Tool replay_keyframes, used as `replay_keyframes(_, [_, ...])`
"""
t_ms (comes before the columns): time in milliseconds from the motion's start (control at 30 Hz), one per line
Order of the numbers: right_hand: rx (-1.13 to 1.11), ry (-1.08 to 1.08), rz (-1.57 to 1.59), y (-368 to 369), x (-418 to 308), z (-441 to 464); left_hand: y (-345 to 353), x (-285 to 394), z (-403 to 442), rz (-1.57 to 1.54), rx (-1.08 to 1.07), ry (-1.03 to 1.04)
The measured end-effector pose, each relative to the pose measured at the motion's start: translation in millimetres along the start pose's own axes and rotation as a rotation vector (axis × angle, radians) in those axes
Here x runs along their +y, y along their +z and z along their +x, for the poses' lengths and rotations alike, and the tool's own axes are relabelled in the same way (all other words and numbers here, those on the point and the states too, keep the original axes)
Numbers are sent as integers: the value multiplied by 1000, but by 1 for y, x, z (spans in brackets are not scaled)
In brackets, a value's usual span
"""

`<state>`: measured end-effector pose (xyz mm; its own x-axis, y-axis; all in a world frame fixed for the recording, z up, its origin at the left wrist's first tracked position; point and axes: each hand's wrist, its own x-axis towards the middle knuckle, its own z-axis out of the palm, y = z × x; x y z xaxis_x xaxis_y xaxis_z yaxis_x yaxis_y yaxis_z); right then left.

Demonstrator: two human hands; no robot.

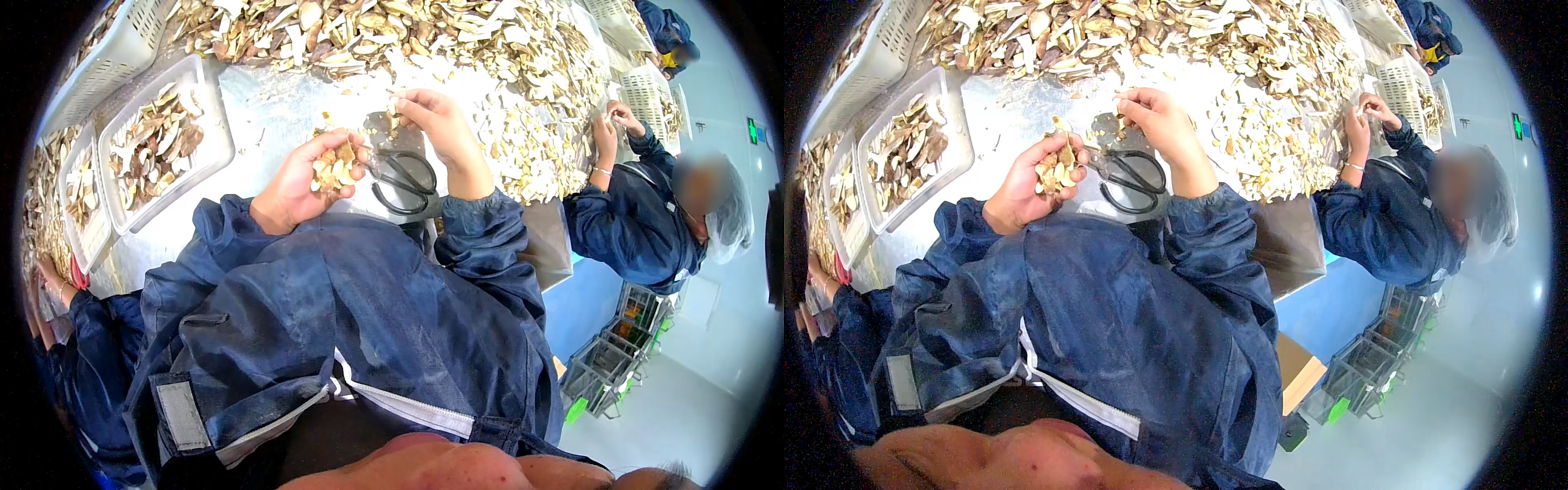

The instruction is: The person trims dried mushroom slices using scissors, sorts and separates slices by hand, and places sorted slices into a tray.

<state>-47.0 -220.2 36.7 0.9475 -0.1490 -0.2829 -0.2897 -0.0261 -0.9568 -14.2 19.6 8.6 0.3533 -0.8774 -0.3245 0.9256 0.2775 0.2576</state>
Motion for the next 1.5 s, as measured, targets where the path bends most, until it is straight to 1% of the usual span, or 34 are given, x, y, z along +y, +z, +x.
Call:
replay_keyframes(33, [-11, 4, 11, 0, -1, 0, 0, 0, 0, 2, 8, 2])
replay_keyframes(133, [64, -59, 19, 3, 8, 3, 5, 0, -2, 25, 68, 15])
replay_keyframes(233, [183, -58, -486, -4, 0, 2, 10, 0, -4, 41, 92, 33])
replay_keyframes(333, [325, -57, -761, -10, -15, 10, 9, -1, -3, 43, 74, 29])
replay_keyframes(433, [475, -320, -799, -13, 3, 37, 11, -2, -3, 56, 82, 22])
replay_keyframes(533, [523, -507, -1058, -8, 15, 53, 13, 0, -5, 56, 107, 18])
replay_keyframes(633, [342, -416, -782, -13, 10, 49, 9, 3, -7, 41, 110, 36])
replay_keyframes(733, [203, -95, -473, -31, -1, 27, 5, 3, -6, 35, 114, 38])
replay_keyframes(767, [127, -64, -499, -42, -3, 19, 4, 3, -4, 36, 115, 33])
replay_keyframes(867, [356, -140, -1057, -65, -5, 15, 6, 3, -2, 64, 99, 11])
replay_keyframes(900, [356, -165, -1081, -66, -8, 10, 6, 1, 0, 64, 100, 2])
replay_keyframes(1000, [447, -355, -815, -43, -18, 27, 8, 0, 2, 69, 102, -9])
replay_keyframes(1033, [407, -376, -760, -33, -19, 37, 8, 0, 2, 68, 102, -6])
replay_keyframes(1067, [441, -386, -844, -21, -20, 48, 8, 0, 1, 67, 102, 0])
replay_keyframes(1133, [517, -329, -1106, -1, -18, 69, 6, 0, -1, 60, 86, 20])
replay_keyframes(1233, [558, -305, -1215, 9, -7, 84, 3, 2, -5, 54, 75, 49])
replay_keyframes(1333, [410, -410, -1023, 5, -3, 72, 1, 4, -7, 31, 97, 58])
replay_keyframes(1367, [328, -324, -1016, 3, -4, 64, 1, 4, -7, 22, 105, 50])
replay_keyframes(1500, [202, -188, -757, -9, -8, 36, 3, 3, -2, 32, 120, 12])
